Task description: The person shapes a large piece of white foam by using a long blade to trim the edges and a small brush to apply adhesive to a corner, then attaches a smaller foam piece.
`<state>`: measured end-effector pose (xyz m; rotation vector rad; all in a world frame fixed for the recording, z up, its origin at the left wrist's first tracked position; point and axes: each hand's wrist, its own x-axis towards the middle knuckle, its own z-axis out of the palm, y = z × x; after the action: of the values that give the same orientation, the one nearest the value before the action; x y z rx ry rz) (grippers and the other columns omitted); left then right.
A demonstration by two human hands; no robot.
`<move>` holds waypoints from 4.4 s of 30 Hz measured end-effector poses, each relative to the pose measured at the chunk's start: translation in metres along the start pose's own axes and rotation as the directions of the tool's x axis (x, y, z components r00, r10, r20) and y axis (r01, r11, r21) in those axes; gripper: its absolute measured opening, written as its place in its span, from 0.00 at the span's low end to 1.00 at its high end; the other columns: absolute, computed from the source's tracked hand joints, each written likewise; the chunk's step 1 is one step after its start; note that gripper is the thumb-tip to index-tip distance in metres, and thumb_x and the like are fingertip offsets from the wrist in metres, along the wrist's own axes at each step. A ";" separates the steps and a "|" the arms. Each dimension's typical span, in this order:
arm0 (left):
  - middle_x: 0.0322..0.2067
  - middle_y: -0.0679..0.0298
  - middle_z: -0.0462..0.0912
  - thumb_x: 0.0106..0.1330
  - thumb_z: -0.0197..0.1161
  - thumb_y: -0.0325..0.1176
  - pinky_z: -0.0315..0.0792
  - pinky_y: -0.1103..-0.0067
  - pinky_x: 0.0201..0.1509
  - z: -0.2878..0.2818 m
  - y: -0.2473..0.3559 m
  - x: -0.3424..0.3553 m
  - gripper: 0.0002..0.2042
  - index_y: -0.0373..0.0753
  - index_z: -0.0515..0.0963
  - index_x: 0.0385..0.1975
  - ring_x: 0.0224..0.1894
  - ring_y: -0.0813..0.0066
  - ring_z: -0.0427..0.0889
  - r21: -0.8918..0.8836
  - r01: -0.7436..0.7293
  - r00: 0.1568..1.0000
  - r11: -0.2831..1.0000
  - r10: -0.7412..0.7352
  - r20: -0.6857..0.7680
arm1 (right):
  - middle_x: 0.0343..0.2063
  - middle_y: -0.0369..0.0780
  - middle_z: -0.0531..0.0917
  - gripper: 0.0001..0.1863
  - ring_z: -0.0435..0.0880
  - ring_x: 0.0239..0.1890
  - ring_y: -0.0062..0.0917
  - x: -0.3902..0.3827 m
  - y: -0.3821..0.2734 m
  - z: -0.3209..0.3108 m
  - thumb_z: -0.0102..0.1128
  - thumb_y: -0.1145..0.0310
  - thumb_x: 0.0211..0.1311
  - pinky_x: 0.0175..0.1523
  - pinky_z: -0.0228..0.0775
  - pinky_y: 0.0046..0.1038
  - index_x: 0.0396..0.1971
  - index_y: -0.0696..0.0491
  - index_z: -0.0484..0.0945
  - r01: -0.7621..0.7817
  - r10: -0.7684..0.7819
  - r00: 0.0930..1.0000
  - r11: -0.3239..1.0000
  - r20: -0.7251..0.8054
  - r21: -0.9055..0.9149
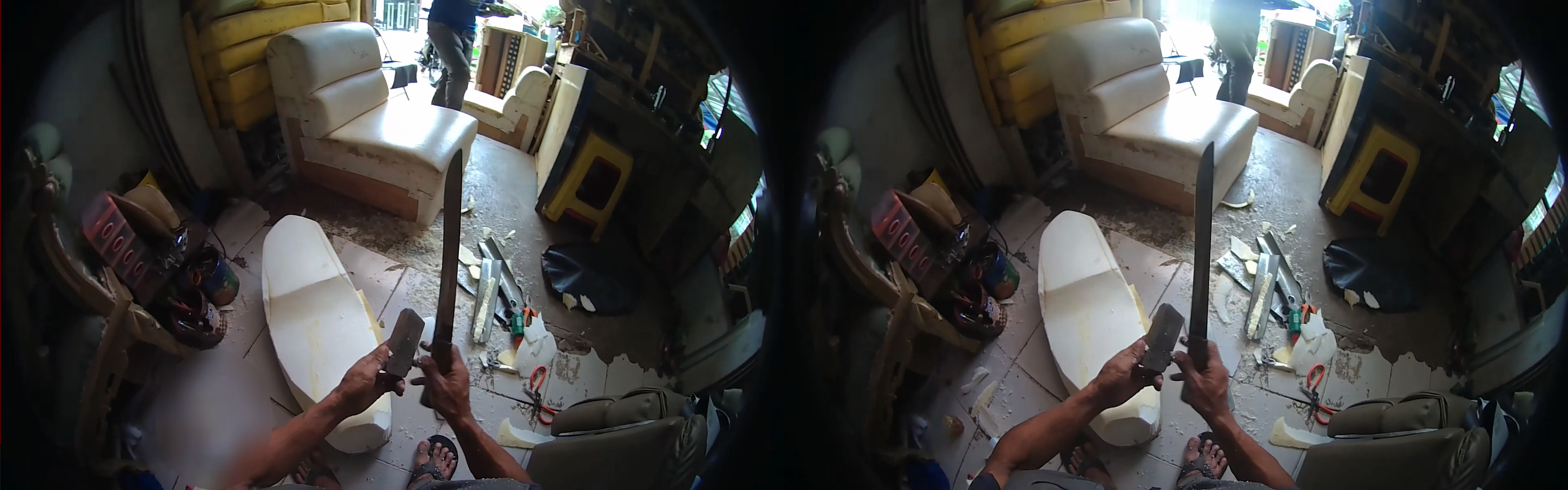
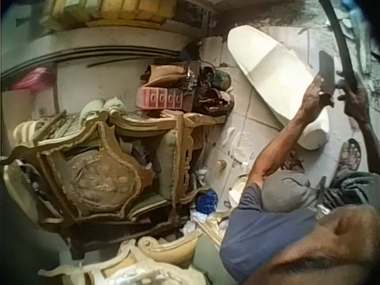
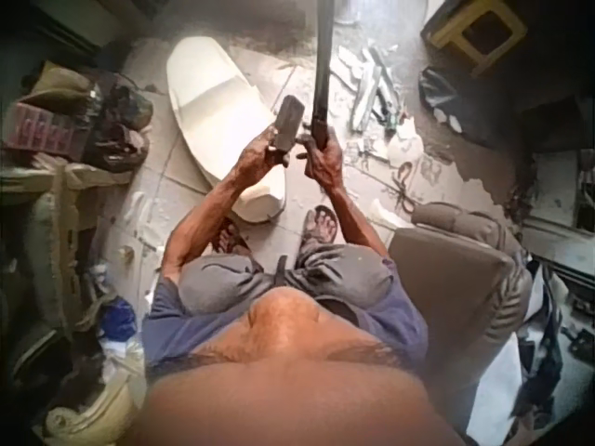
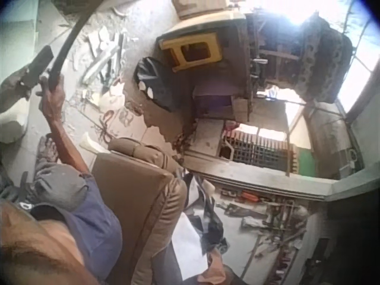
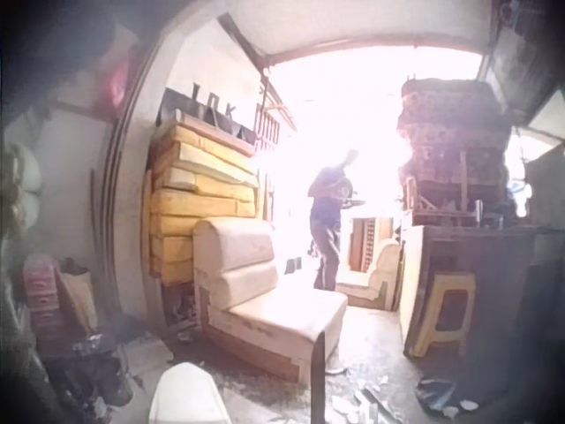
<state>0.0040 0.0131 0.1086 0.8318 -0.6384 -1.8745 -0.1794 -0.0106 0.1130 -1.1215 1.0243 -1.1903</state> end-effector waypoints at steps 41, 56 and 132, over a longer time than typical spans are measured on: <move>0.69 0.43 0.63 0.68 0.57 0.28 0.61 0.59 0.72 -0.213 -0.059 -0.165 0.26 0.32 0.68 0.67 0.66 0.40 0.67 0.435 0.874 0.212 0.215 0.638 -0.740 | 0.38 0.56 0.84 0.25 0.84 0.41 0.55 0.000 0.138 -0.004 0.47 0.54 0.78 0.49 0.76 0.50 0.66 0.51 0.68 0.048 0.079 0.983 0.765 0.168 -0.642; 0.80 0.57 0.46 0.75 0.47 0.51 0.30 0.50 0.80 -0.139 -0.013 0.096 0.33 0.49 0.55 0.78 0.81 0.51 0.39 0.841 0.402 0.882 -0.362 0.399 -0.250 | 0.31 0.54 0.83 0.19 0.84 0.30 0.56 0.070 0.145 0.033 0.49 0.55 0.77 0.36 0.79 0.54 0.60 0.48 0.69 0.071 0.129 0.960 0.746 0.248 -0.662; 0.80 0.59 0.44 0.76 0.46 0.52 0.32 0.51 0.81 -0.150 -0.009 0.112 0.34 0.51 0.52 0.79 0.82 0.54 0.39 0.759 0.537 0.816 -0.367 0.453 -0.359 | 0.28 0.49 0.83 0.27 0.86 0.28 0.49 -0.104 0.152 -0.036 0.56 0.58 0.73 0.33 0.78 0.48 0.69 0.49 0.69 -0.133 0.251 0.965 0.724 0.079 -0.677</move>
<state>0.0795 -0.0964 -0.0230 2.5203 -1.8962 -0.2169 -0.2010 0.0933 -0.0417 -1.5900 1.4546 -0.5316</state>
